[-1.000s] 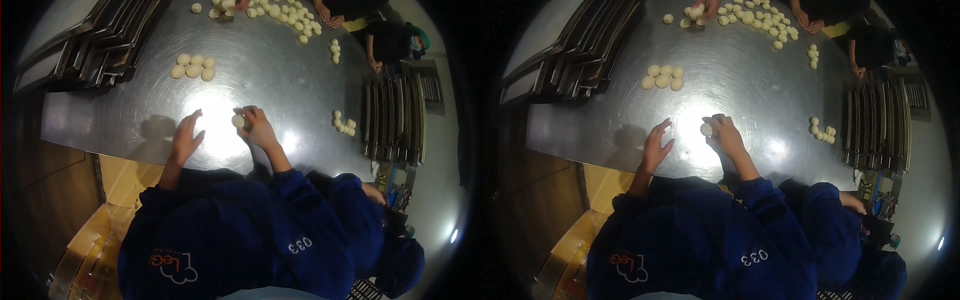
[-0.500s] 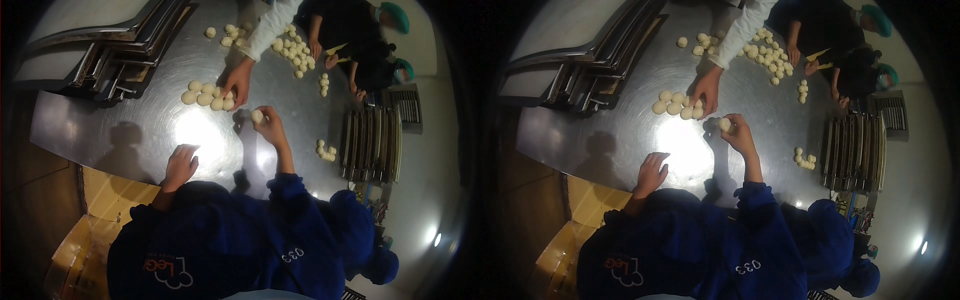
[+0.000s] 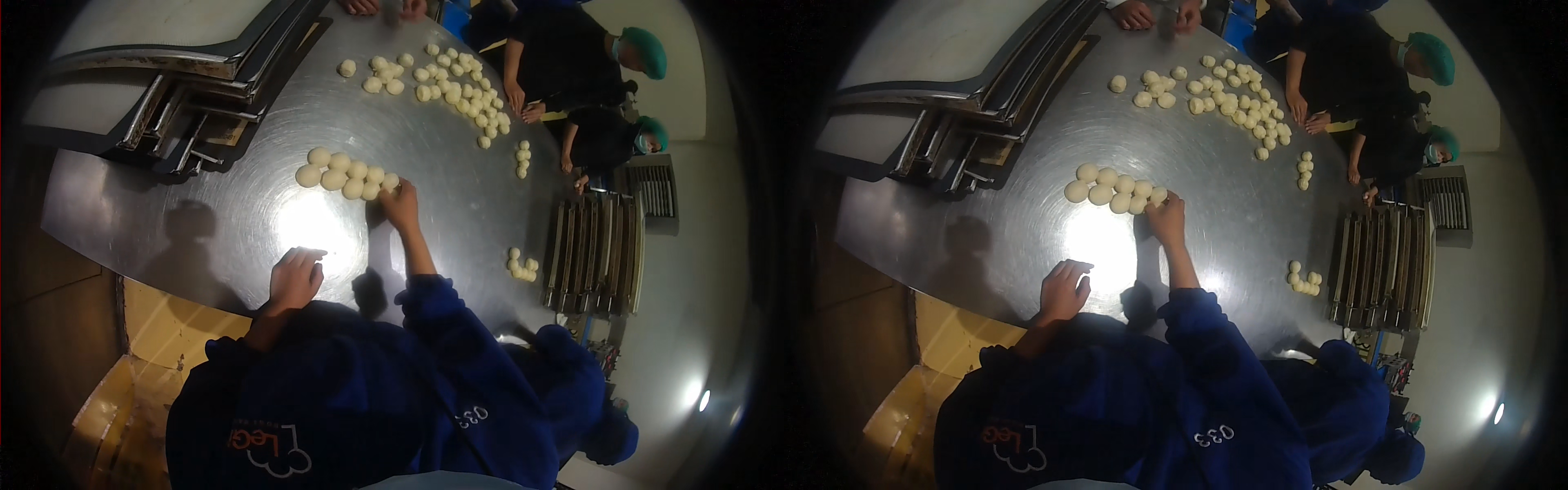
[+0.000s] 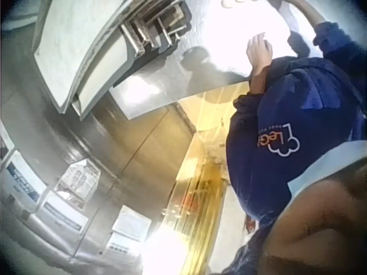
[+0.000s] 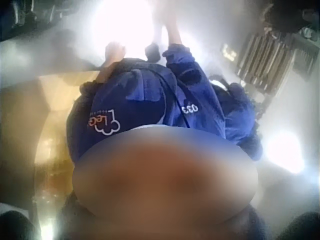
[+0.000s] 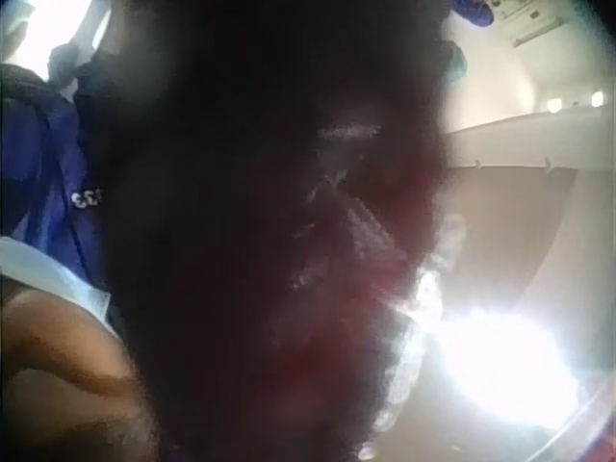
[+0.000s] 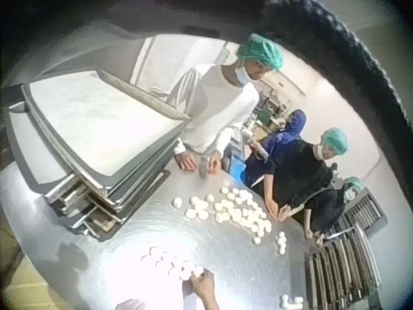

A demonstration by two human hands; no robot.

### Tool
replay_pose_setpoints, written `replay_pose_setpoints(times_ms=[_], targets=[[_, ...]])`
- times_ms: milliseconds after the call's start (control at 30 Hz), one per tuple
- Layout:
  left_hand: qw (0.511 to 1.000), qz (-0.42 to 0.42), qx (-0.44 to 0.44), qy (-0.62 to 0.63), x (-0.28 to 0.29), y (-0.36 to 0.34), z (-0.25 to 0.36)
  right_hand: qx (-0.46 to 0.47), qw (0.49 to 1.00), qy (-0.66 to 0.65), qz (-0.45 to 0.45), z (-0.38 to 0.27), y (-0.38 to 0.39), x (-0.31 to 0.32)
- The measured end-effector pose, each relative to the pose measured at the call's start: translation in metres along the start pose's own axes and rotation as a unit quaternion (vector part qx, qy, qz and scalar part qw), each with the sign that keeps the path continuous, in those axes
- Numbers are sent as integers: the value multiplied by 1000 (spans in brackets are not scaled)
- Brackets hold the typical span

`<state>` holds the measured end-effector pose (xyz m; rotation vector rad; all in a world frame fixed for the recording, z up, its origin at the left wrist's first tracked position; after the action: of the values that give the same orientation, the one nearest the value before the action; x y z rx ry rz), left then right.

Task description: The person moves small white dough balls by hand on a large metal table, arranging them into rows and groups alongside several other bakery workers.

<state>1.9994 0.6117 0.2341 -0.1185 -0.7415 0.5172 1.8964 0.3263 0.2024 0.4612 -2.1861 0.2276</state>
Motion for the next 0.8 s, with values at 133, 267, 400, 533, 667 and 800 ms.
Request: replay_pose_setpoints(times_ms=[133, 267, 400, 533, 667, 800], targets=[[1000, 2, 2, 1, -1, 0, -5, -108, 986, -121, -39, 13, 3, 31], [1000, 8, -4, -6, 0, -2, 0, -19, 997, -53, 57, -6, 5, 61], [1000, 7, -9, -5, 1, -4, 1, 45, 993, 21, 104, -35, 3, 50], [1000, 1, -14, 5, -1, -2, -2, 39, 982, -106, 150, -33, 0, 67], [1000, -2, 1, 5, -2, 0, -5, 18, 966, -185, 177, -16, 19, 82], [1000, -7, 0, 0, -1, -2, -1, 2, 968, -228, 104, -9, 26, 39]])
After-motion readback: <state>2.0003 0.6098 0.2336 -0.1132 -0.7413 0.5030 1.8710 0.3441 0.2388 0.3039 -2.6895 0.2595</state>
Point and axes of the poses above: each hand's wrist, its own y-axis away from the middle knuckle, its own x-axis out of the back of the hand, z = x × y, the point moved 9 cm from there along -y, towards the middle knuckle, and after that the axes turned 6 degrees about -x, right-handed, at the moved point
